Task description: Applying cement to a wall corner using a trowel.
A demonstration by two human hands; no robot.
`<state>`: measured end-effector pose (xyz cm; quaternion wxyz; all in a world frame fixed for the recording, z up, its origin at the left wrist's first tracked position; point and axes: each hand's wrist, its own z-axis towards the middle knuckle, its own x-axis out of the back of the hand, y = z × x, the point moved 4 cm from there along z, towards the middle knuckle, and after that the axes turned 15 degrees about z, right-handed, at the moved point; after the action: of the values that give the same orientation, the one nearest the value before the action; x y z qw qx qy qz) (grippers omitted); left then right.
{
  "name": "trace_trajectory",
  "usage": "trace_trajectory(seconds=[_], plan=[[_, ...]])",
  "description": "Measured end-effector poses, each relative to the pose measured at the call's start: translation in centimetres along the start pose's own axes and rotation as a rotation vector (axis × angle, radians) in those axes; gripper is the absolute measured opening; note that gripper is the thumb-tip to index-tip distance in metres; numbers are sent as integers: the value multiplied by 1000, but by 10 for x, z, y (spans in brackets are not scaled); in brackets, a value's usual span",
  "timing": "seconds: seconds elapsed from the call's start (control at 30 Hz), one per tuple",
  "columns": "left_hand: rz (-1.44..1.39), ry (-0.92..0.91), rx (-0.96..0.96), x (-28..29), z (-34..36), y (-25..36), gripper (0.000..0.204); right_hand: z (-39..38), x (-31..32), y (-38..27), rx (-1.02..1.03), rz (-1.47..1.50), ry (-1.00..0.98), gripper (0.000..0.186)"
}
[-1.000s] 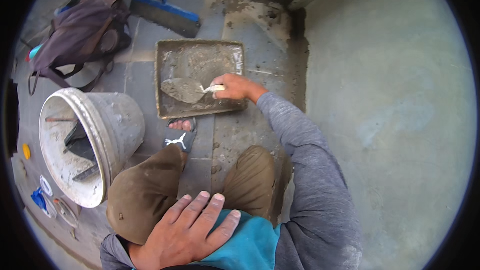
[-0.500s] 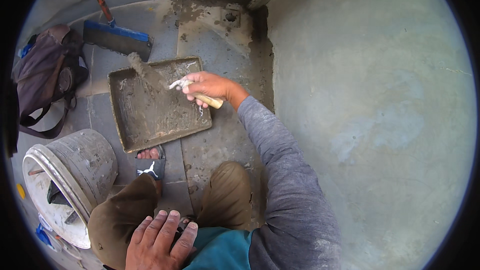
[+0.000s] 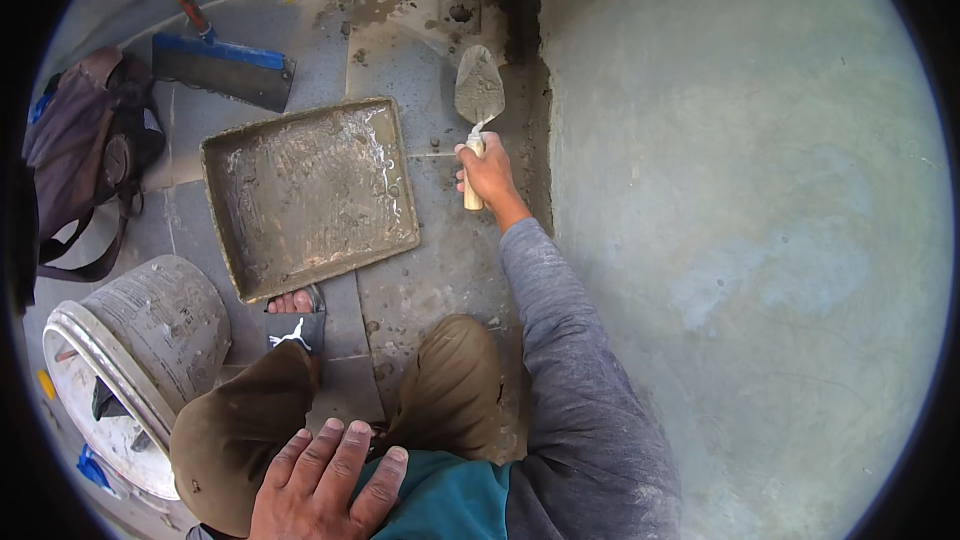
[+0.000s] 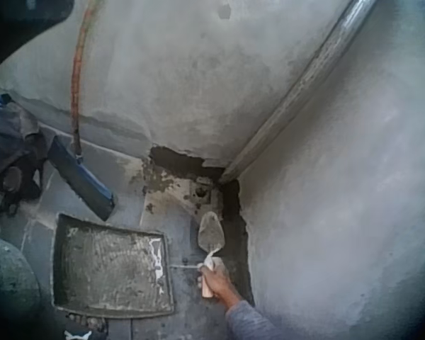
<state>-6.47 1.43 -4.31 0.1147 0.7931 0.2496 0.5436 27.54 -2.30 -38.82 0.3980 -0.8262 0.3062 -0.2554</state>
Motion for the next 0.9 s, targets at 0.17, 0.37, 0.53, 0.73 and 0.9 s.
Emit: trace_trajectory(seconds=[0.17,0.37,0.53,0.73,0.9], plan=[[108,151,37,-10,8,1,26,76,36,6,414,-769,268,39],[-14,-67,65,8,7,-3,49,112,25,-59,57,-148,269,32],[-49,-66,77,8,12,-5,48,134,24,-69,-27,73,451,27],[-112,-62,116,13,13,-15,47,74,29,-42,87,118,443,25],[4,94,204,6,19,-23,28,57,23,-31,66,44,263,40]])
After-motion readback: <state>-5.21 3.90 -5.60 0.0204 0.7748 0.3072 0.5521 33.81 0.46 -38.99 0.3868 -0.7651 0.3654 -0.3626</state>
